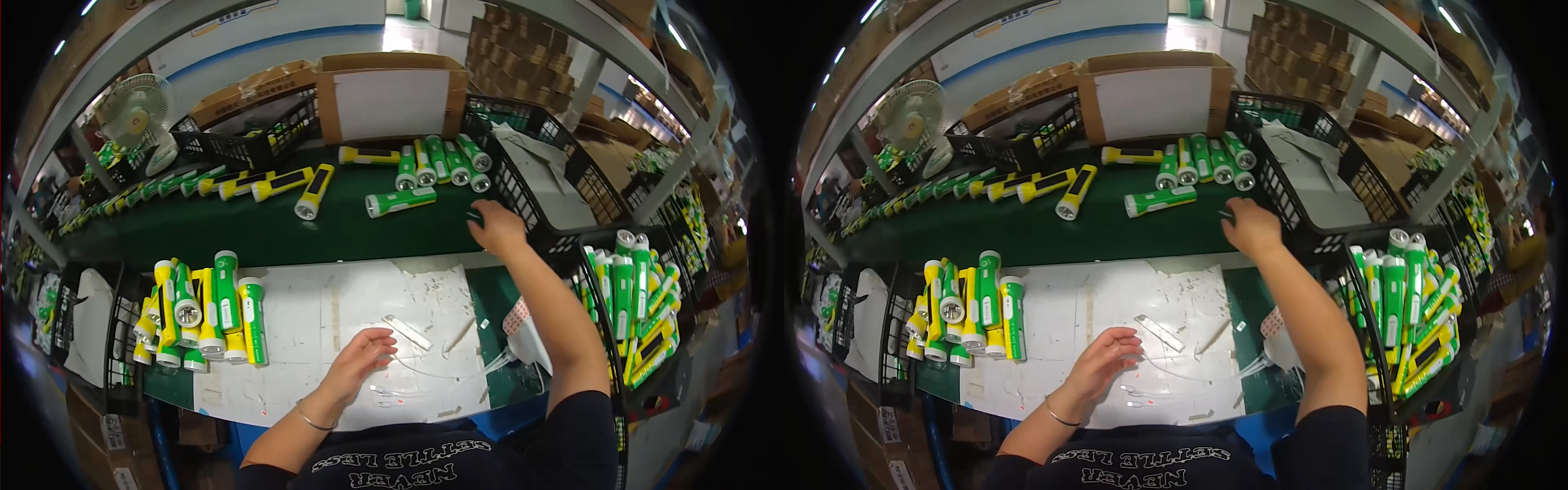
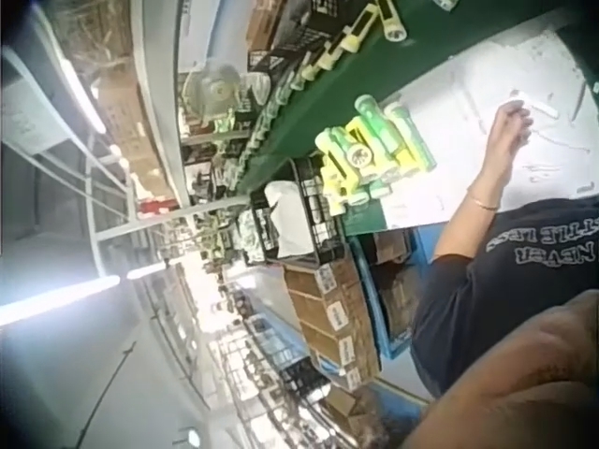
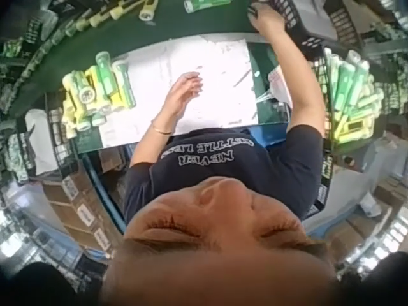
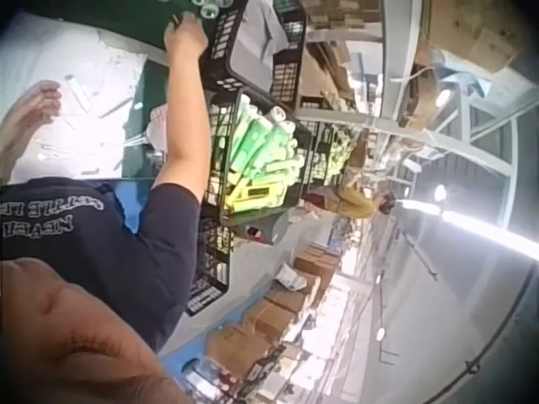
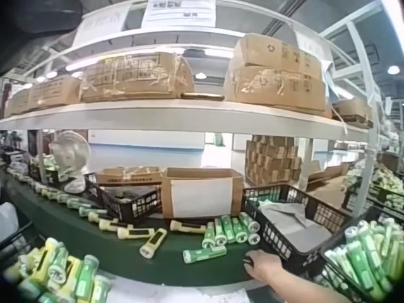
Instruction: Assembling, checking, and sorting solar-powered LED flashlights on an assembly line.
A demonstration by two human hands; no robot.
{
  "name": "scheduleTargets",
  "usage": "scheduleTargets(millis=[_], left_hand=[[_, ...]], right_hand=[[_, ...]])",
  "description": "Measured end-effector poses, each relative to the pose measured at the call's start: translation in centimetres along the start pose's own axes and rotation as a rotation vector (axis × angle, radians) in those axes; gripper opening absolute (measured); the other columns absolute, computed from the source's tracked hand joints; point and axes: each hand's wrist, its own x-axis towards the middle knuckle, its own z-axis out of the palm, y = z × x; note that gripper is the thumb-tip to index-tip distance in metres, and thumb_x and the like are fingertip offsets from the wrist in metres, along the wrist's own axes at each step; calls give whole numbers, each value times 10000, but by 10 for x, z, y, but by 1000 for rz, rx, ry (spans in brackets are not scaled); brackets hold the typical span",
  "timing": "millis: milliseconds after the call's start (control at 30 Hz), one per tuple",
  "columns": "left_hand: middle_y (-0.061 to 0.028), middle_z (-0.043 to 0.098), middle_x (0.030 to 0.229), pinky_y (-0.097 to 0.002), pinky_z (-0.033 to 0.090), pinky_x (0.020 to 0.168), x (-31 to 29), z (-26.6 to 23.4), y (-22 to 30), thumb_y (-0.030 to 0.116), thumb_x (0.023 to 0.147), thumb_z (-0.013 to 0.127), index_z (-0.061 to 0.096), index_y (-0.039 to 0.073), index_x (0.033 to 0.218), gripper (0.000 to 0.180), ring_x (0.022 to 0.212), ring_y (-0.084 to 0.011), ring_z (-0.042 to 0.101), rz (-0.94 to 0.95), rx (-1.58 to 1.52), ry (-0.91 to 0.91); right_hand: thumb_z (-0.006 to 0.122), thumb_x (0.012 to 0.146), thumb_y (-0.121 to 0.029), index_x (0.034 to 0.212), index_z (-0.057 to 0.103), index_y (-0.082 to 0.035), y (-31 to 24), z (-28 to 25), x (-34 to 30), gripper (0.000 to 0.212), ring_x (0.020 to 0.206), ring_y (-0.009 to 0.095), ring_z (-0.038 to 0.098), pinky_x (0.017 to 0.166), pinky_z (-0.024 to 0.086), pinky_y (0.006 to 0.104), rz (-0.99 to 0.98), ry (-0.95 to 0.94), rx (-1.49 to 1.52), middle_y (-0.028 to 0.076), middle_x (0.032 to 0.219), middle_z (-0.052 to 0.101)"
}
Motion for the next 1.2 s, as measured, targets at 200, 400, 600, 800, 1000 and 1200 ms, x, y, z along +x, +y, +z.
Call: scheduleTargets(millis=[200,400,600,800,1000,1200], left_hand=[[-85,541,1110,-293,433,876,-12,-24,7,169,923,454,442,26,1212,322,1018,-164,542,4,-28,155],[-49,540,1117,-268,416,865,-1,-34,12,249,939,467,450,54,1210,335,1007,-126,517,-3,20,100],[-116,455,1274,-356,390,967,32,-14,7,262,940,466,325,77,1340,463,1152,-230,474,41,-119,265],[-126,563,1039,-362,514,744,37,12,-15,316,942,463,408,40,1188,373,877,-229,596,-23,-472,123],[-100,574,943,-322,505,657,16,10,-22,405,920,472,452,85,1142,390,757,-176,569,-218,-409,133],[-94,576,930,-319,503,622,7,20,-25,383,924,474,437,93,1142,365,762,-178,569,-230,-372,129]], right_hand=[[576,760,-44,1184,492,-89,-45,102,89,435,957,282,598,734,512,386,-141,-195,-211,111,1173,513],[680,709,-214,1027,632,-78,-66,83,97,349,931,289,605,756,516,376,-145,-434,-464,152,1243,467],[538,657,-700,785,670,-31,-114,5,-17,694,742,331,638,649,501,413,-75,-537,210,187,775,651],[619,788,-383,862,657,-36,-127,-33,-142,357,700,272,606,621,474,342,-245,-331,570,109,809,627],[621,807,-310,846,647,-31,-95,-27,-192,283,588,159,537,555,423,271,96,-418,850,101,723,602],[634,807,-291,869,631,-25,-93,-19,-212,273,594,156,540,558,428,274,140,-465,928,101,739,613]])
